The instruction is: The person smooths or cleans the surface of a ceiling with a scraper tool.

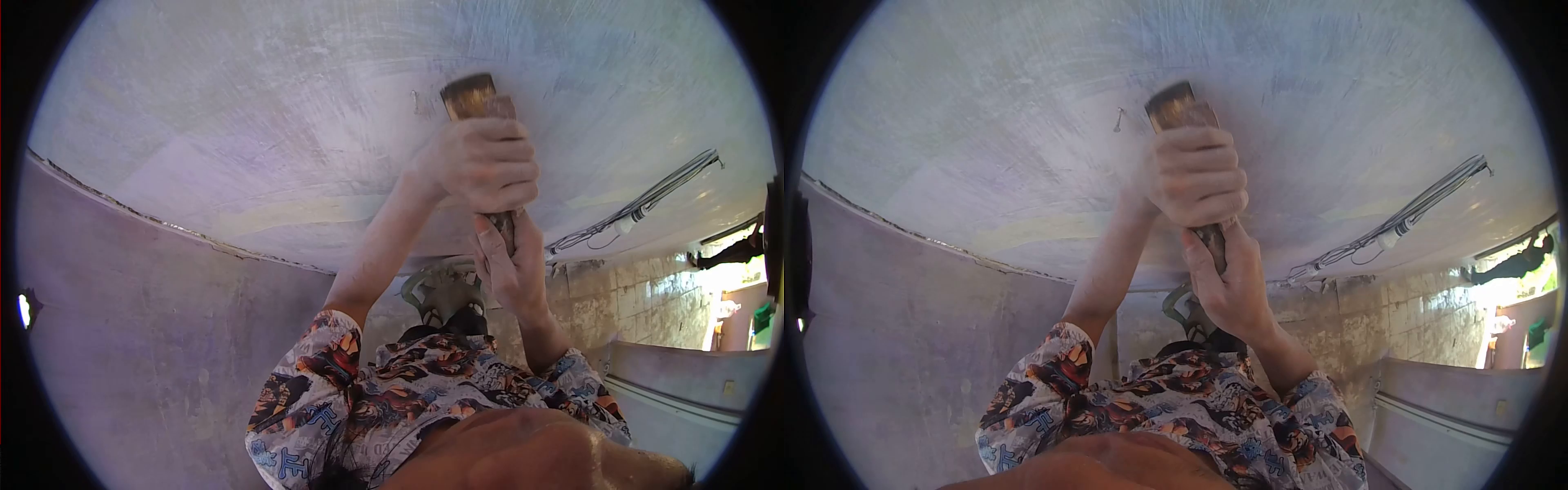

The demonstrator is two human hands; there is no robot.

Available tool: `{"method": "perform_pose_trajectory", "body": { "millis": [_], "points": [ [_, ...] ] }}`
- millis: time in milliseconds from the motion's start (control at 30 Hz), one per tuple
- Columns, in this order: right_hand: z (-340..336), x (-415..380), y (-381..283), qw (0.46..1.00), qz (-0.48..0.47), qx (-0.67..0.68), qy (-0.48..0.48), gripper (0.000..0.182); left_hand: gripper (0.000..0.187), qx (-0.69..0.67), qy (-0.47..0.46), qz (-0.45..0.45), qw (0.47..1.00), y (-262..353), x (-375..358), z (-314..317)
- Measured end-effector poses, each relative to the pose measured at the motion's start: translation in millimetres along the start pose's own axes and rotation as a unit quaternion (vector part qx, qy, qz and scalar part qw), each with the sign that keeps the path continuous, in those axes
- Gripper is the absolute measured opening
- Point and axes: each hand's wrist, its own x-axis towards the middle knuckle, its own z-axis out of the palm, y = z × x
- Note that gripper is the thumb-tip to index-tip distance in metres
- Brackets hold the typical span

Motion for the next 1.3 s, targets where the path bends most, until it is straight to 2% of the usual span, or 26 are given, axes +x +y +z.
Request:
{"method": "perform_pose_trajectory", "body": {
  "millis": [233, 400, 767, 867, 967, 1033, 1067, 1133, 1233, 1267, 1300],
  "points": [
    [-3, 0, 9, 0.998, -0.011, -0.059, -0.010, 0.015, 0.015, -0.024, -0.007, -0.001, 1.000, 10, -8, 2],
    [0, -4, 7, 1.000, 0.017, -0.012, -0.019, 0.015, 0.015, -0.008, -0.006, -0.011, 1.000, 12, -7, 0],
    [3, 6, 6, 1.000, -0.017, -0.001, 0.009, 0.015, 0.016, -0.021, -0.023, 0.011, 0.999, -1, -2, -4],
    [-6, 9, 8, 0.999, 0.011, 0.038, -0.004, 0.015, 0.015, 0.013, -0.077, 0.028, 0.997, -6, 3, -8],
    [-26, -1, 30, 0.997, 0.050, 0.052, -0.036, 0.016, 0.016, -0.025, -0.126, -0.008, 0.992, 20, -19, 7],
    [-38, -9, 53, 0.996, 0.070, 0.045, -0.045, 0.018, 0.022, -0.109, -0.238, -0.068, 0.963, 39, -32, 11],
    [-44, -13, 63, 0.994, 0.090, 0.047, -0.048, 0.020, 0.022, -0.112, -0.237, -0.069, 0.963, 47, -37, 12],
    [-48, -20, 77, 0.991, 0.116, 0.047, -0.047, 0.021, 0.031, -0.158, -0.281, -0.157, 0.934, 61, -41, 13],
    [-49, -32, 93, 0.983, 0.134, 0.100, -0.073, 0.023, 0.036, -0.153, -0.305, -0.199, 0.919, 85, -40, 1],
    [-50, -37, 103, 0.973, 0.157, 0.134, -0.105, 0.022, 0.036, -0.154, -0.305, -0.195, 0.920, 94, -41, -4],
    [-51, -41, 108, 0.960, 0.177, 0.168, -0.136, 0.020, 0.037, -0.149, -0.286, -0.227, 0.919, 104, -44, -10]
  ]
}}
